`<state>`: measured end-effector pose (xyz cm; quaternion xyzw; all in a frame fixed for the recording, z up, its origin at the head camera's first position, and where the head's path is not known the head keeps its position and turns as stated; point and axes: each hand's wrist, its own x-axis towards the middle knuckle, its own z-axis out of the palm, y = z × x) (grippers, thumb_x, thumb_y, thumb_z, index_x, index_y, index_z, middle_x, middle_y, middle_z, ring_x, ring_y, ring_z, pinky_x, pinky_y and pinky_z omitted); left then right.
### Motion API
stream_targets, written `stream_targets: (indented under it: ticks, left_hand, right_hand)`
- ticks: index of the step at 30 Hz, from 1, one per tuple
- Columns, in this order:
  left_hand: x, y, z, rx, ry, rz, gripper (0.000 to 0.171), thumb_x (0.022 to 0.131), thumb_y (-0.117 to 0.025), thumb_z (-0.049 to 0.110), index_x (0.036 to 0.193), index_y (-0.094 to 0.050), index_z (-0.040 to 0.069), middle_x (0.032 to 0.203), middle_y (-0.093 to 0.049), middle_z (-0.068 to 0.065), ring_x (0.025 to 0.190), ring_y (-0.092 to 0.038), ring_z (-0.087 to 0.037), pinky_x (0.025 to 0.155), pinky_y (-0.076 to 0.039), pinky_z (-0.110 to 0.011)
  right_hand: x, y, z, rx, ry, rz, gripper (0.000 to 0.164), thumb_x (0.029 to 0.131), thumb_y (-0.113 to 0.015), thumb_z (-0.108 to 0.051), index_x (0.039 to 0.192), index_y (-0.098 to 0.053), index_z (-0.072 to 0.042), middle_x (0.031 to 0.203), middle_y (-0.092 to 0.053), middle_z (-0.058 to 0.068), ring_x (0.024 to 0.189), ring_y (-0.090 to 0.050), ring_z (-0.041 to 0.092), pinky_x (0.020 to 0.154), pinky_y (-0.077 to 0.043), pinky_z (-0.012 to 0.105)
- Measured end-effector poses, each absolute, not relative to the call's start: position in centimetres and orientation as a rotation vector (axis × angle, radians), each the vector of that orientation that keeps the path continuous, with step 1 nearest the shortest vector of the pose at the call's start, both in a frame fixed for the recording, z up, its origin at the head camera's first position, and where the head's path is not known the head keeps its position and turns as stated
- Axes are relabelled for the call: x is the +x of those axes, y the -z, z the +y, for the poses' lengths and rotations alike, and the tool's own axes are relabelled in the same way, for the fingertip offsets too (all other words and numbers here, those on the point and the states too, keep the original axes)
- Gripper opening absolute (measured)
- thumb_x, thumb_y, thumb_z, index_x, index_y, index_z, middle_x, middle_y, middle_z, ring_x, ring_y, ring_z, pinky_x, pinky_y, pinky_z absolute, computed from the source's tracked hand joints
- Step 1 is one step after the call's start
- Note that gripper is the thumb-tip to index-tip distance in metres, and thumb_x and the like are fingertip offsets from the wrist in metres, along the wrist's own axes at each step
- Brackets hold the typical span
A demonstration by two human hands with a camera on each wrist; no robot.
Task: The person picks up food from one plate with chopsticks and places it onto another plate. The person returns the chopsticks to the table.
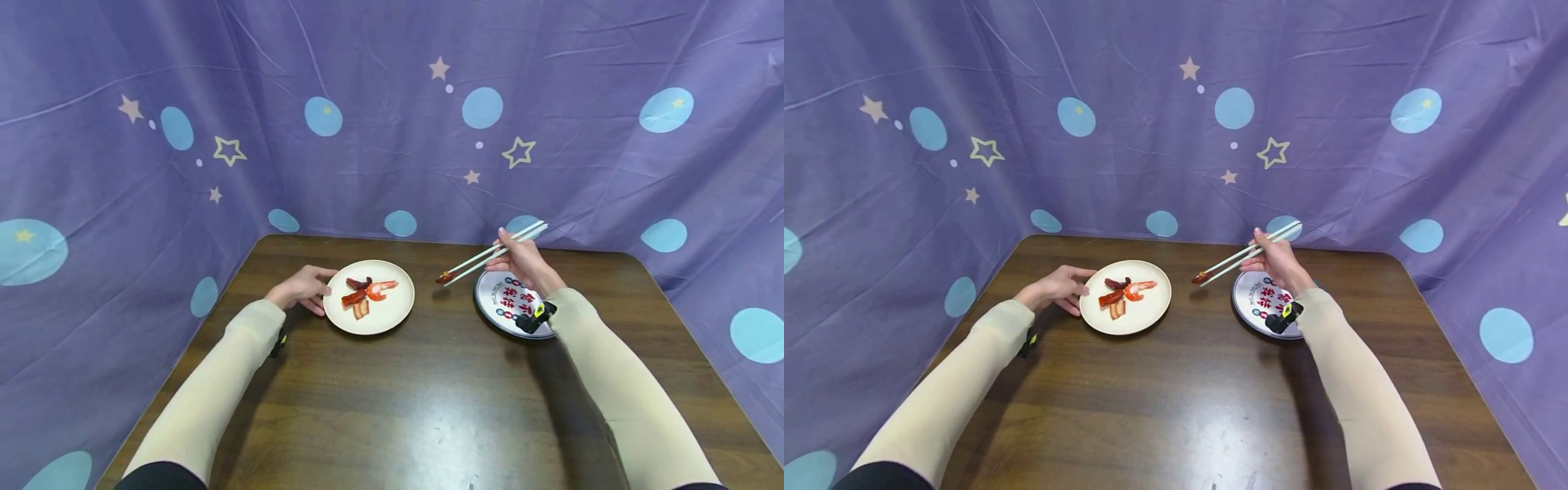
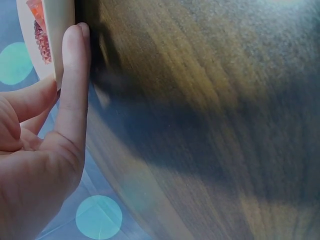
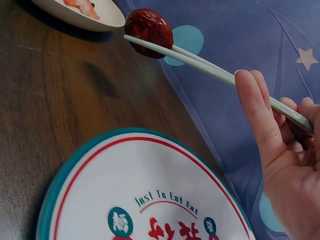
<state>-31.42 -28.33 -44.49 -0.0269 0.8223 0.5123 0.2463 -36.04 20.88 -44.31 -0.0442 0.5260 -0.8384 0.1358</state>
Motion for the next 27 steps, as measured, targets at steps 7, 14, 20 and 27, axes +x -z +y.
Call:
stream_targets:
  ticks: [7, 14, 20, 27]
  left_hand:
    - [-31.4, 44.6, -28.5, -0.077, -1.384, 2.25, 0.065, 0.104, -0.053, -0.007, 0.165, -0.031, 0.001, 0.11, -0.067, -0.028, 0.064, -0.072, -0.026, 0.065, -0.069, -0.043]
    - [-31.5, 44.5, -28.5, -0.063, -1.39, 2.249, 0.066, 0.104, -0.054, -0.006, 0.165, -0.03, 0.0, 0.108, -0.068, -0.026, 0.064, -0.072, -0.027, 0.065, -0.069, -0.043]
    - [-31.6, 44.7, -28.5, -0.08, -1.39, 2.25, 0.066, 0.103, -0.055, -0.006, 0.164, -0.032, 0.002, 0.105, -0.068, -0.025, 0.063, -0.072, -0.026, 0.064, -0.069, -0.043]
    - [-31.5, 44.6, -28.4, -0.072, -1.396, 2.249, 0.065, 0.104, -0.054, -0.006, 0.165, -0.031, 0.001, 0.107, -0.067, -0.025, 0.063, -0.071, -0.024, 0.064, -0.069, -0.043]
  right_hand:
    - [-36.1, 44.7, 19.5, -0.131, 2.407, 1.544, 0.036, 0.115, -0.046, -0.026, 0.104, -0.053, 0.008, 0.072, -0.066, 0.014, 0.06, -0.074, 0.028, 0.066, -0.068, 0.041]
    - [-36.4, 45.0, 18.0, -0.123, 2.411, 1.548, 0.034, 0.115, -0.046, -0.026, 0.103, -0.052, 0.006, 0.07, -0.066, 0.012, 0.058, -0.074, 0.027, 0.063, -0.068, 0.039]
    - [-36.5, 45.3, 16.7, -0.132, 2.427, 1.528, 0.035, 0.114, -0.047, -0.026, 0.102, -0.053, 0.006, 0.07, -0.066, 0.01, 0.057, -0.073, 0.026, 0.062, -0.068, 0.04]
    - [-36.7, 45.4, 15.2, -0.151, 2.434, 1.537, 0.035, 0.114, -0.048, -0.027, 0.101, -0.053, 0.006, 0.071, -0.065, 0.011, 0.057, -0.073, 0.026, 0.062, -0.068, 0.04]
